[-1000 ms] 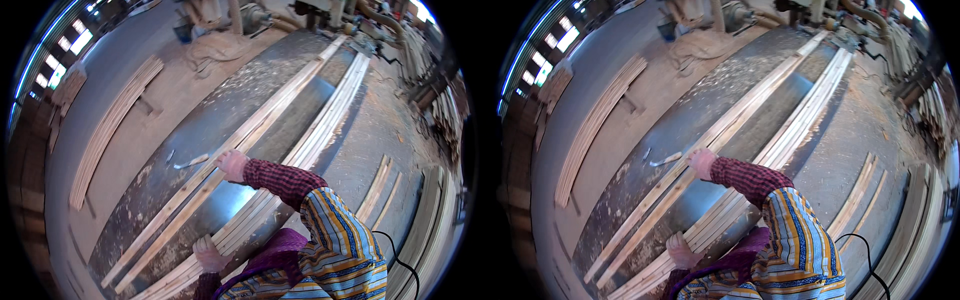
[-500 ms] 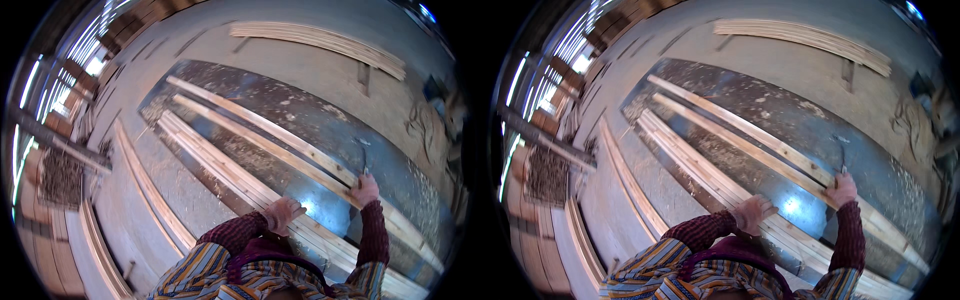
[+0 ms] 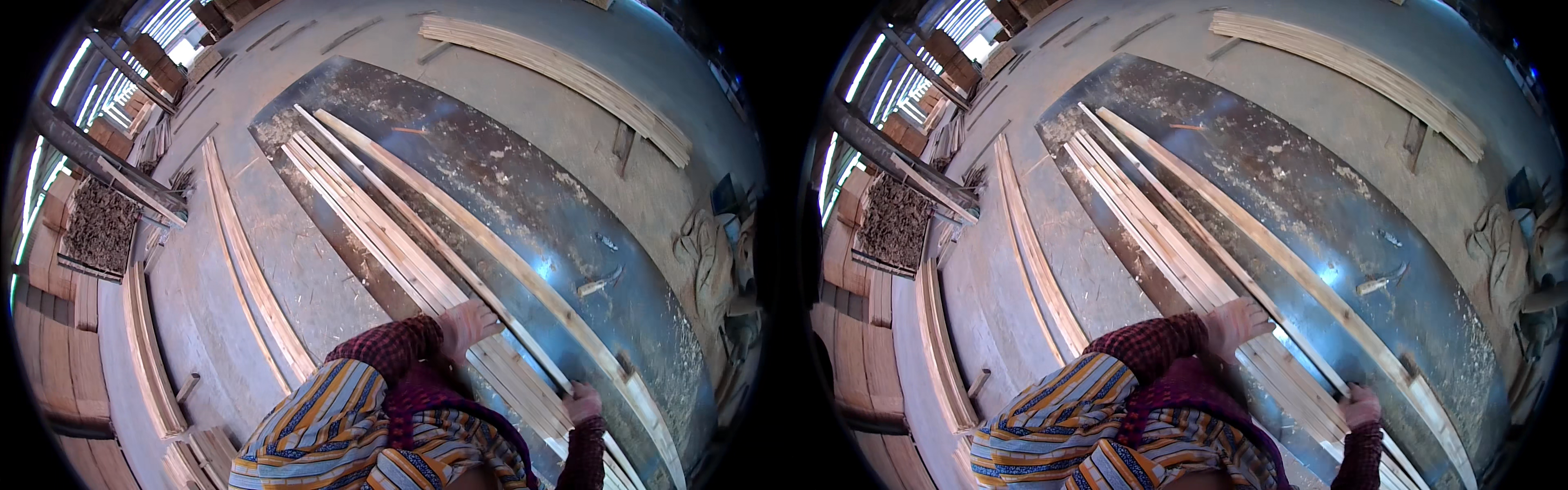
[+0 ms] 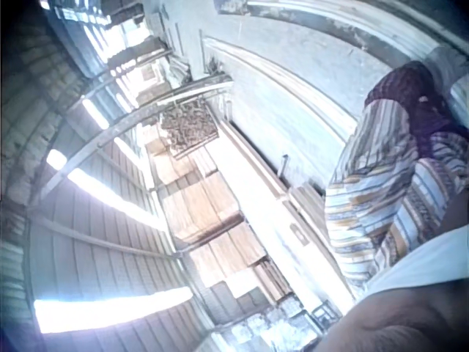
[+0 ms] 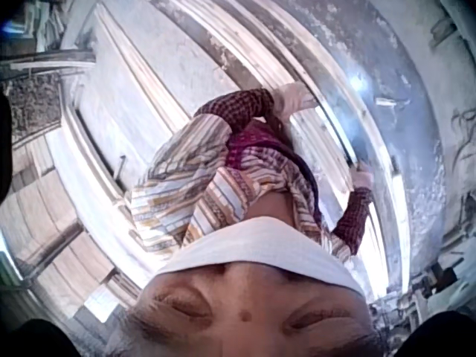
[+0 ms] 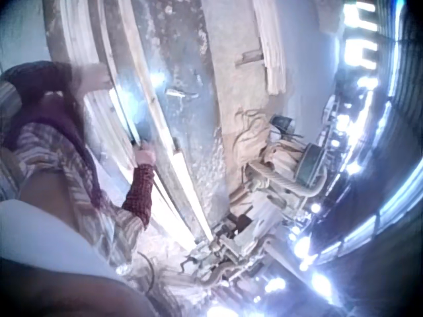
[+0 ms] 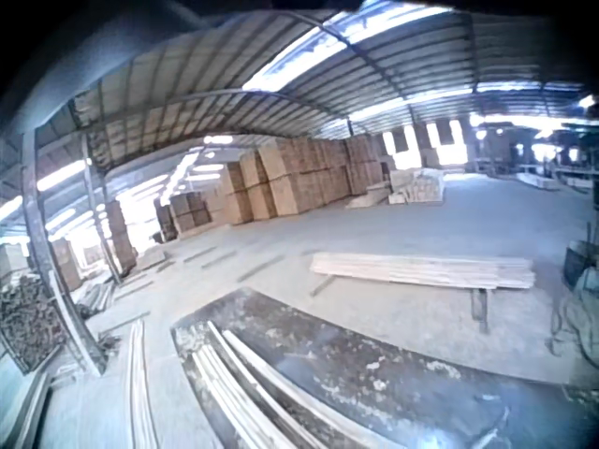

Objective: The person picks up wood planks from a table, scrapes the surface of a plank with a hand tool, and carries the planks to a stack on the floor.

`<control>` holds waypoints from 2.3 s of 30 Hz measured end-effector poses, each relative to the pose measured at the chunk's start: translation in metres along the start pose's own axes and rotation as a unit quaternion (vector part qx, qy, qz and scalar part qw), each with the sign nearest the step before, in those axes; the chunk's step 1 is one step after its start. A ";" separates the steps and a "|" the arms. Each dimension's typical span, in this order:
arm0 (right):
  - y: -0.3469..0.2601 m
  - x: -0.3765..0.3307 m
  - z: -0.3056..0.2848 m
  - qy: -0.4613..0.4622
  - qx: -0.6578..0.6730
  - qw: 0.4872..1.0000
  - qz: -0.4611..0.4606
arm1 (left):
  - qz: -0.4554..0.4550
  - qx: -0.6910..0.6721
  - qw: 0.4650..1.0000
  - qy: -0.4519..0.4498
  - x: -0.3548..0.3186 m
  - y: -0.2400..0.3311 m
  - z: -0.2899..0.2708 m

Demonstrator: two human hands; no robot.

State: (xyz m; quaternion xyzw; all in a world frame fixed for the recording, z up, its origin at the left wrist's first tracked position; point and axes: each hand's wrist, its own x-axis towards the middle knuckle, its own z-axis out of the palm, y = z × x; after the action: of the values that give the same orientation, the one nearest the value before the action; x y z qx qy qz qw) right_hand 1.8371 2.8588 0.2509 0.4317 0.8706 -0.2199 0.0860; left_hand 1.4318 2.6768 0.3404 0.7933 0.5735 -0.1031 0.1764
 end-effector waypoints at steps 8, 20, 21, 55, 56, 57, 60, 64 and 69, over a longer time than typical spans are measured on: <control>0.281 -0.116 0.024 -0.039 0.087 0.978 0.185 | -0.004 -0.017 0.995 0.096 0.022 -0.002 0.039; 0.155 -0.104 -0.004 0.159 0.071 0.889 0.424 | 0.000 0.065 0.995 0.078 0.039 0.009 0.031; 0.148 -0.101 0.003 0.182 -0.012 0.901 0.393 | 0.004 0.066 0.996 0.068 0.041 0.011 0.028; -0.077 -0.143 0.060 0.522 -0.191 0.826 -0.096 | -0.292 -0.873 0.335 0.200 0.003 0.107 0.091; -0.078 -0.145 0.059 0.516 -0.188 0.831 -0.089 | -0.307 -0.870 0.317 0.220 0.011 0.107 0.097; -0.079 -0.148 0.056 0.511 -0.187 0.834 -0.085 | -0.318 -0.867 0.296 0.243 0.019 0.105 0.108; -0.089 -0.162 0.035 0.451 -0.117 0.880 -0.095 | -0.341 -0.848 0.303 0.270 0.027 0.098 0.111; -0.059 -0.162 0.000 0.267 0.069 0.960 -0.053 | -0.343 -0.856 0.251 0.296 0.024 0.115 0.107; 0.048 -0.088 -0.087 0.209 -0.011 0.974 0.090 | -0.351 -0.845 0.256 0.311 0.022 0.117 0.106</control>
State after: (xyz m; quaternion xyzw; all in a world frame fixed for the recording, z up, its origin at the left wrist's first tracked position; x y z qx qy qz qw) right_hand 1.9324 2.8607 0.3433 0.5433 0.8295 -0.1062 -0.0740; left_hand 1.5535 2.6212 0.2539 -0.1151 0.5672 0.6433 0.5012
